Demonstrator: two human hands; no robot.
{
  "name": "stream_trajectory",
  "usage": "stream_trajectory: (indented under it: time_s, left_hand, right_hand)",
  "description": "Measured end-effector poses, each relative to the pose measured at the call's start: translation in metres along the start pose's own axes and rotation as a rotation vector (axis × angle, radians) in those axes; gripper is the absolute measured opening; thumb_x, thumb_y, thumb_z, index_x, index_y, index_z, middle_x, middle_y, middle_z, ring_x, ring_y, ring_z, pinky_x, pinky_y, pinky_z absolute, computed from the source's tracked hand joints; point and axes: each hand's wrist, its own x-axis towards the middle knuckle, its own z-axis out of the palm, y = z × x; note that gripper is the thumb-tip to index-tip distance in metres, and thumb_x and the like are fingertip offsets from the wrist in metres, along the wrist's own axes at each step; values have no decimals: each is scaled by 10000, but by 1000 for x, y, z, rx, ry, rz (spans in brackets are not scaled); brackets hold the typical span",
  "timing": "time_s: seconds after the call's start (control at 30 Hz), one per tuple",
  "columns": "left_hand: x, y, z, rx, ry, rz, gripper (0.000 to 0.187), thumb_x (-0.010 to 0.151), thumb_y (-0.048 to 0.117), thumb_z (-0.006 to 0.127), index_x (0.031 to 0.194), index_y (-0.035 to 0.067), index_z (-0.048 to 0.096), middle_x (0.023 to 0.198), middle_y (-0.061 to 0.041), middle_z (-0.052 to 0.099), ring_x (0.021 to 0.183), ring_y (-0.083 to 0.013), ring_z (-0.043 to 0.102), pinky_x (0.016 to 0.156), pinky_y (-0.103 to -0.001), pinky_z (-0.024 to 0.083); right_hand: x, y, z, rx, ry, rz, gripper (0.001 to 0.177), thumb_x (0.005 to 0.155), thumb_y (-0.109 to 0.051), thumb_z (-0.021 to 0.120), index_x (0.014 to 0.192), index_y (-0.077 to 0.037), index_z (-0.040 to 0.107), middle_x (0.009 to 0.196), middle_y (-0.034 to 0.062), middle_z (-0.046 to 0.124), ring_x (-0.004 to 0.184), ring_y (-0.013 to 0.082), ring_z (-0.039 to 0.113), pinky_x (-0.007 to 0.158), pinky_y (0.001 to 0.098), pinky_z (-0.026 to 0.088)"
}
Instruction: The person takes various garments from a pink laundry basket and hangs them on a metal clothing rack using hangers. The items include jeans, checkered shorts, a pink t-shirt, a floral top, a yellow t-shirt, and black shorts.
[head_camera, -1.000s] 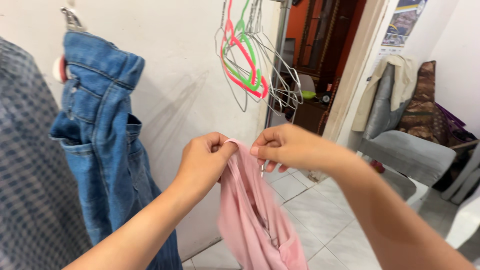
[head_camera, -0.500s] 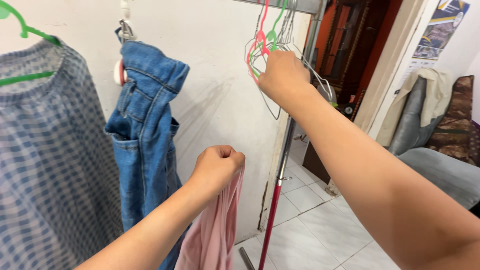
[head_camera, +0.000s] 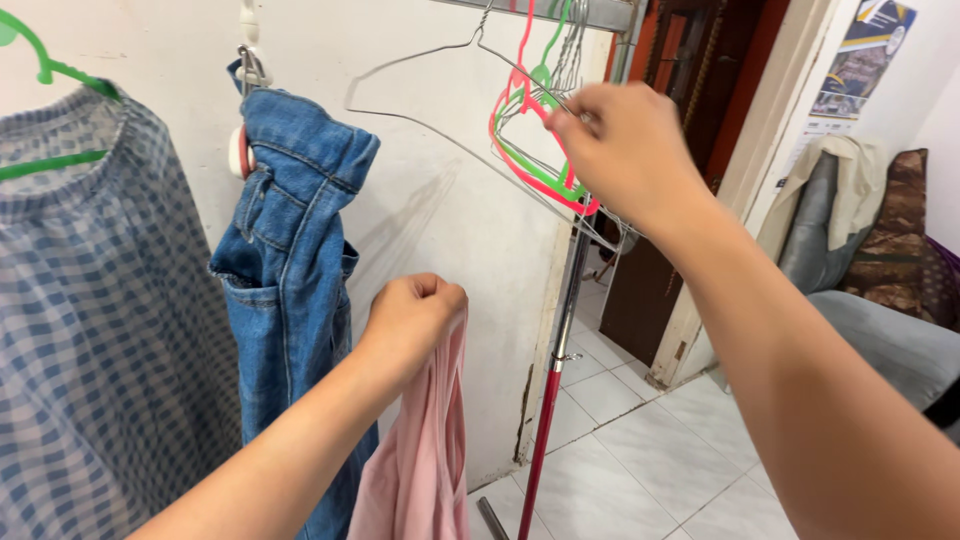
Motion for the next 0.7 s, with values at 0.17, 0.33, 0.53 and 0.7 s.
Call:
stream_trajectory:
  time_s: [0.17, 0.33, 0.53, 0.7]
  left_hand:
    - [26, 5, 3, -135, 25, -1, 196, 830, 221, 670, 763, 45, 724, 656, -18, 631, 588, -128, 549, 560, -304, 449]
    - [50, 12, 9, -238, -33, -14, 192, 846, 205, 651, 850, 27, 723, 740, -59, 693, 623, -143, 627, 595, -308, 505]
    - [66, 6, 19, -176, -31, -87, 217, 872, 204, 654, 900, -2, 716, 754, -70, 672, 632, -165, 597, 590, -345, 480]
    - [77, -1, 15, -25, 60, 52, 275, 883, 287, 701, 907, 22, 771, 732, -22, 657, 663, -120, 583, 640, -308, 488]
  right_hand:
    - [-96, -2, -15, 314, 24, 251, 271, 985, -247, 605, 1159, -57, 693, 638, 17, 552, 572, 96, 494, 463, 308, 409]
    - [-118, -8, -1, 554, -128, 426, 363, 951, -294, 614, 1261, -105, 634, 632, -72, 488, 565, 22, 456, 458, 226, 377]
    - [-134, 5, -6, 636, -88, 415, 333, 1060, -275, 527, 1228, -67, 725, 667, -108, 373, 592, 11, 332, 510, 213, 294]
    - [-177, 29, -52, 519, -91, 577, 331, 1042, -261, 519, 1191, -54, 729, 564, -67, 403, 456, 42, 327, 393, 236, 254]
